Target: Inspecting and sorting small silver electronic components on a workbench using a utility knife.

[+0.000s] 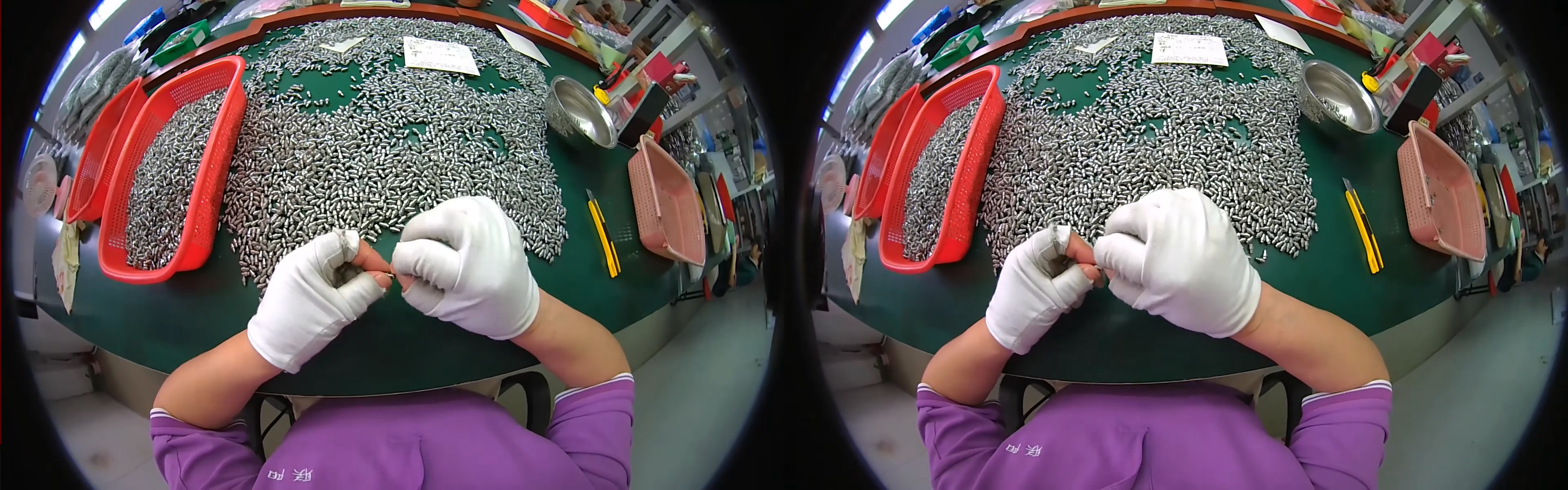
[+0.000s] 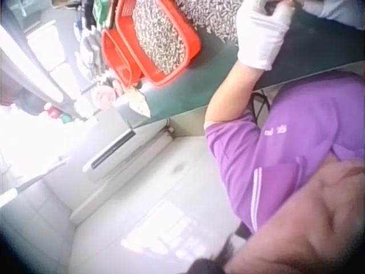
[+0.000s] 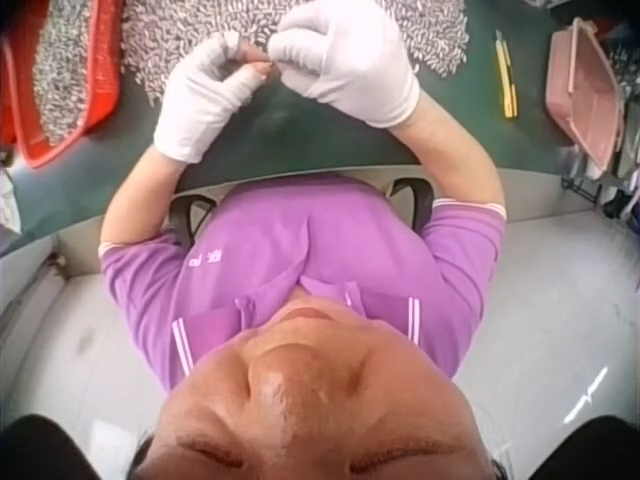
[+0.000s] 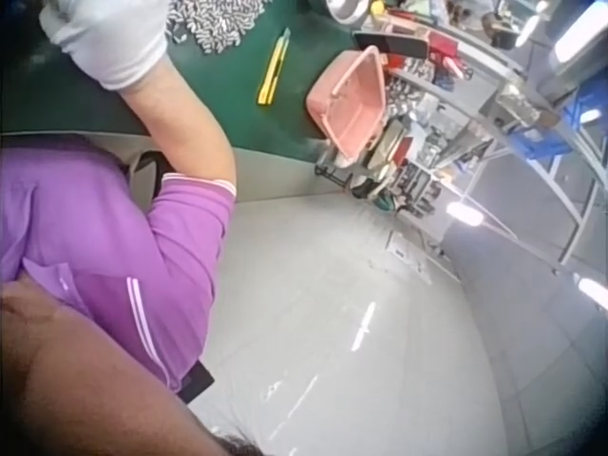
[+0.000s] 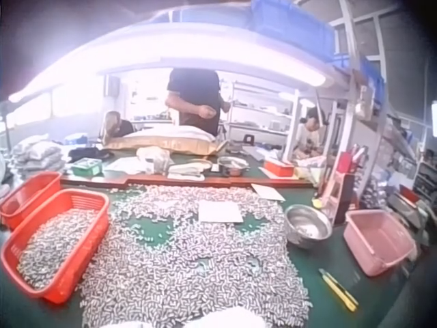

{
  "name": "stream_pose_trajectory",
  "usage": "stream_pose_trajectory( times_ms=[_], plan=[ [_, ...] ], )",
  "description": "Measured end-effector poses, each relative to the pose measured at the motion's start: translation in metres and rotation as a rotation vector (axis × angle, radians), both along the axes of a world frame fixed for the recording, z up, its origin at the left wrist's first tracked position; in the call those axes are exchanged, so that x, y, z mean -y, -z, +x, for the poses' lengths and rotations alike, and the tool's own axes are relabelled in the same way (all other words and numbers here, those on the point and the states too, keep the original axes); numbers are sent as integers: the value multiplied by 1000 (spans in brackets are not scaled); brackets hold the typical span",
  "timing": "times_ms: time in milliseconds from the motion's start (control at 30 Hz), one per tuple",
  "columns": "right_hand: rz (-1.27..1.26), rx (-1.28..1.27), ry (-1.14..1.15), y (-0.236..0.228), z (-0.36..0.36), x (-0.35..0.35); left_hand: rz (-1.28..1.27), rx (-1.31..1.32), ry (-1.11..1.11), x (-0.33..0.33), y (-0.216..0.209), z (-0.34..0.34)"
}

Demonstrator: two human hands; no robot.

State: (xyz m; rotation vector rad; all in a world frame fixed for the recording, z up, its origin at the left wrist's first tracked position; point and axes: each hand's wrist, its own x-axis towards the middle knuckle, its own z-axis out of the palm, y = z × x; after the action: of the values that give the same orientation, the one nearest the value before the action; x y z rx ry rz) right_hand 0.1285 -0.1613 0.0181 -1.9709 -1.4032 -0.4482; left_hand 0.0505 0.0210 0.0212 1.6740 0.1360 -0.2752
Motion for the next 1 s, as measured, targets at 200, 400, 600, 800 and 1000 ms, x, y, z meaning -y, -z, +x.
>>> stream_pose_trajectory(
  times_ms=[200,400,600,800,1000],
  plan=[
    [31,-60,80,0,5,8,-190,-117,23,-3,-3,1],
    [170,188,279,8,26,12,-40,-9,-26,-5,0,2],
    [157,332,578,-13,31,48,79,371,-96,-8,7,0],
    [-263,81,1283,4,7,166,386,560,12,2,9,-12],
    [-202,-174,1473,39,-15,237,742,783,191,39,1,-50]
  ],
)
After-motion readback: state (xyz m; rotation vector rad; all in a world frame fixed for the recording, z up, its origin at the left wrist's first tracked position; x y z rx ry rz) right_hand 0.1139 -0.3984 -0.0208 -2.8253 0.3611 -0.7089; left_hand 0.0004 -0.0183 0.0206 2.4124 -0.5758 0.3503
